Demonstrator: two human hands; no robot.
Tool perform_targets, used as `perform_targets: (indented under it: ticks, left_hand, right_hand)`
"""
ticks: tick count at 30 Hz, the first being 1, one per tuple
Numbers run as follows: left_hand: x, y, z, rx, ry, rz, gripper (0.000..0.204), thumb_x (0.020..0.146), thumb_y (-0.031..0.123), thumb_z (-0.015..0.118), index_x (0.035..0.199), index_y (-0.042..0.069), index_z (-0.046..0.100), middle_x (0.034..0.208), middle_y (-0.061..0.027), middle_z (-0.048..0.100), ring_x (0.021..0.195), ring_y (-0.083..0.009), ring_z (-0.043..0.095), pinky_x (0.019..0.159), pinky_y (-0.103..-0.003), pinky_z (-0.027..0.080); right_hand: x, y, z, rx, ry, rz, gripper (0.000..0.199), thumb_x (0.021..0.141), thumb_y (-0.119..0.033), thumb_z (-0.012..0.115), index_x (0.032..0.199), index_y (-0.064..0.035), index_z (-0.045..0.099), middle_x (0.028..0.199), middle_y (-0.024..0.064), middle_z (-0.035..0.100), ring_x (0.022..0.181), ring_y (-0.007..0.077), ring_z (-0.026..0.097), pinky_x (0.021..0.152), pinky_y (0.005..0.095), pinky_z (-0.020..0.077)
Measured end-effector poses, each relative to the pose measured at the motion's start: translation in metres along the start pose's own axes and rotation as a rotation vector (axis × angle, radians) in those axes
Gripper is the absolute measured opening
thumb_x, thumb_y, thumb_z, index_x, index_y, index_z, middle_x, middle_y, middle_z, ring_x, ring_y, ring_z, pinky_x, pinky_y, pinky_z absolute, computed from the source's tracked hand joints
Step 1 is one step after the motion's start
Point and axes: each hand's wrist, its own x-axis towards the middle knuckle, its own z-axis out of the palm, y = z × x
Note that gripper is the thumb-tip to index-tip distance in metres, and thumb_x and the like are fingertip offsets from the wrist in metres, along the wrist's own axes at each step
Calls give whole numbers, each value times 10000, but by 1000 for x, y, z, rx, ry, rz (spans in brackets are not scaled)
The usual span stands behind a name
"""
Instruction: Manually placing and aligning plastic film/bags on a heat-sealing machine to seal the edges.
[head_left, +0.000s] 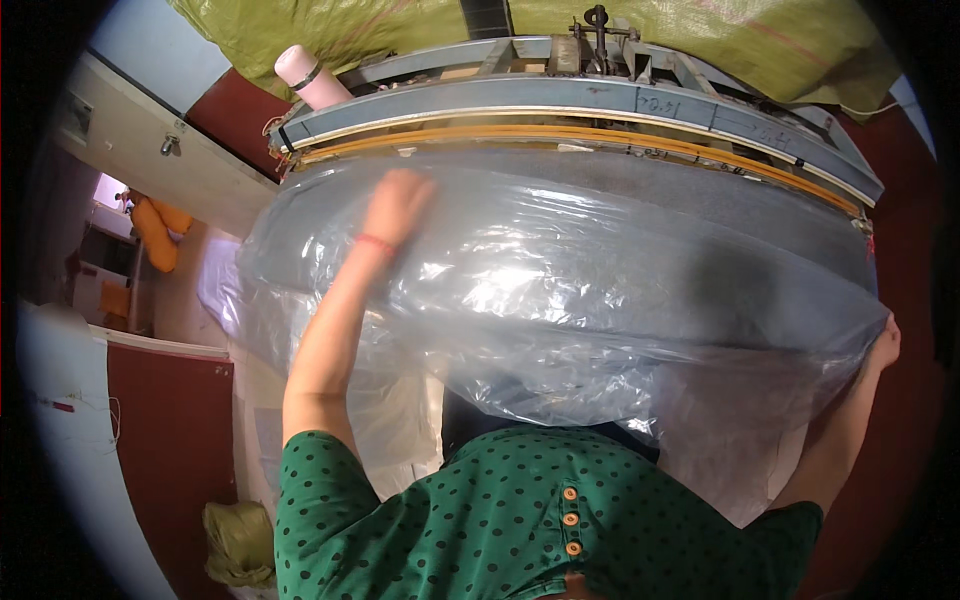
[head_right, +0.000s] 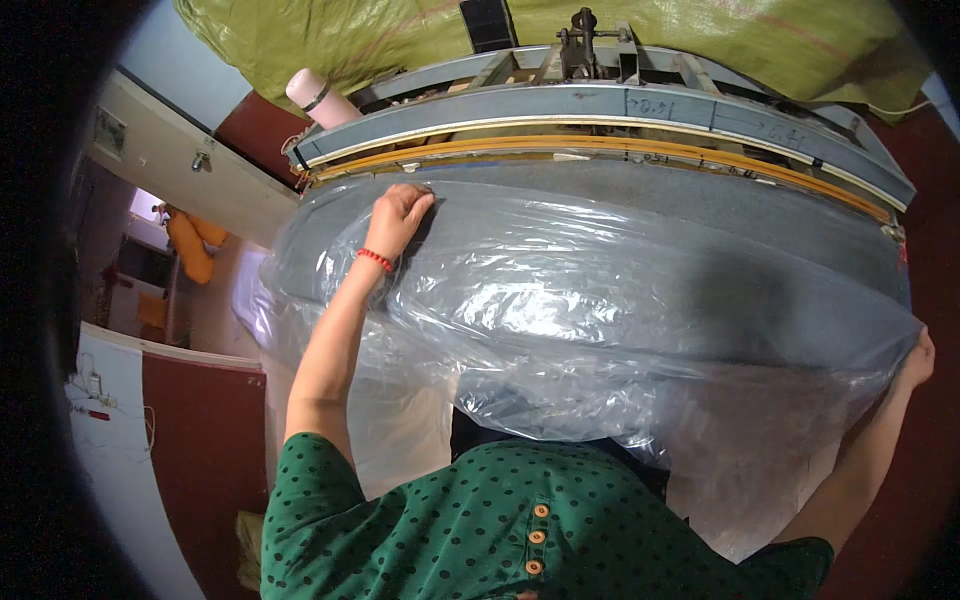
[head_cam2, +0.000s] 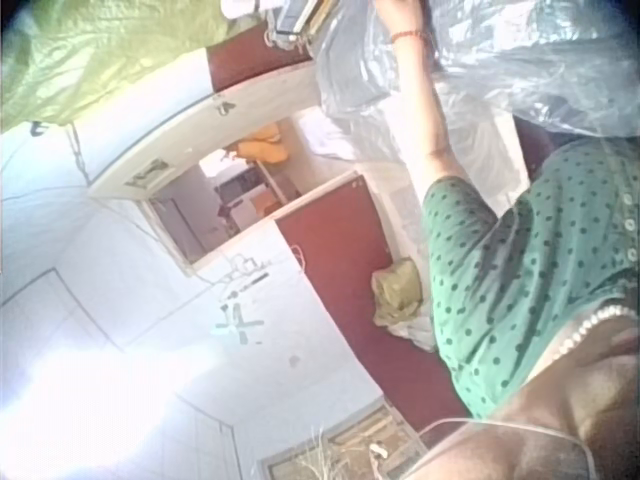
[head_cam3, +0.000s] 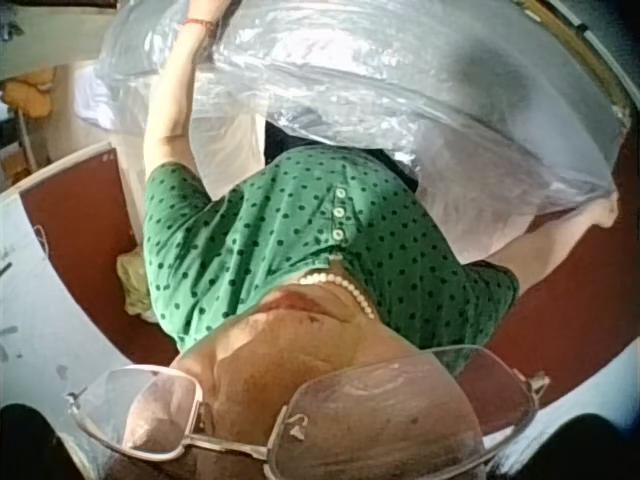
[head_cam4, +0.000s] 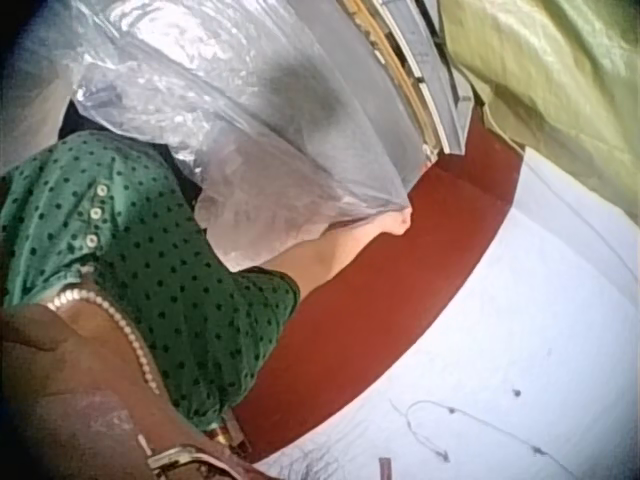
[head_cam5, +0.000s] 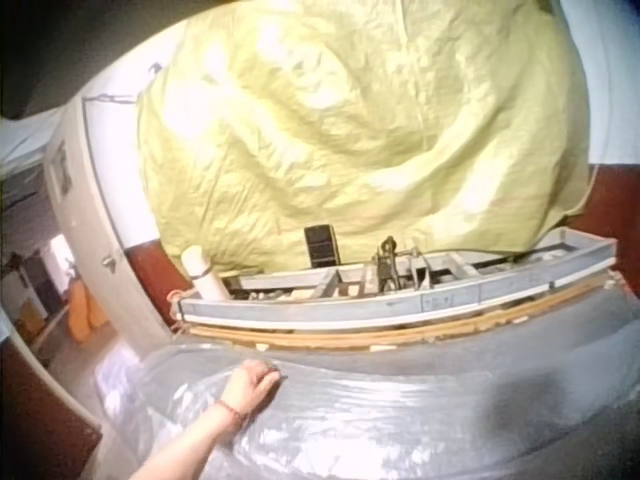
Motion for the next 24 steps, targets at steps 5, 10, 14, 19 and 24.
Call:
perform_targets:
  ticks: [5,10,14,19,24]
  left_hand:
    - [13,0,17,10,268,-262,170,709,144,618,817,15,590,750,-130,585,720,-273,553,649,-348,436]
    - [11,-14,17,-46,288,-156,156,683,113,653,772,18,569,701,-116,574,671,-257,559,607,-328,439]
    - [32,-14,12,-17,399,-156,92,775,132,549,758,41,556,762,-132,550,710,-256,539,670,-323,424]
    - [43,-19,-14,-529,726,-569,236,778,140,414,559,53,402,547,-16,390,519,-118,404,484,-273,346]
    - [31,-148,16,-500,767,-579,240,829,192,513,636,77,427,582,43,385,533,-55,338,480,-205,294]
  right_hand:
    - [-11,-10,-46,396,-3,-20,356,773,-275,629,975,17,594,936,69,603,864,140,548,779,254,426]
    - [-9,-12,-61,412,6,58,341,767,-241,639,988,15,595,956,79,603,868,144,547,803,254,417]
    - [31,-14,-54,280,-21,24,339,806,-308,547,961,-17,625,921,53,621,815,140,561,755,253,433]
    - [-54,-144,71,-291,158,-139,330,801,-290,444,775,-34,651,806,192,612,747,327,600,652,393,449]
    - [-30,-106,186,326,11,-224,239,782,-262,584,785,-24,563,739,98,589,718,199,551,703,324,421]
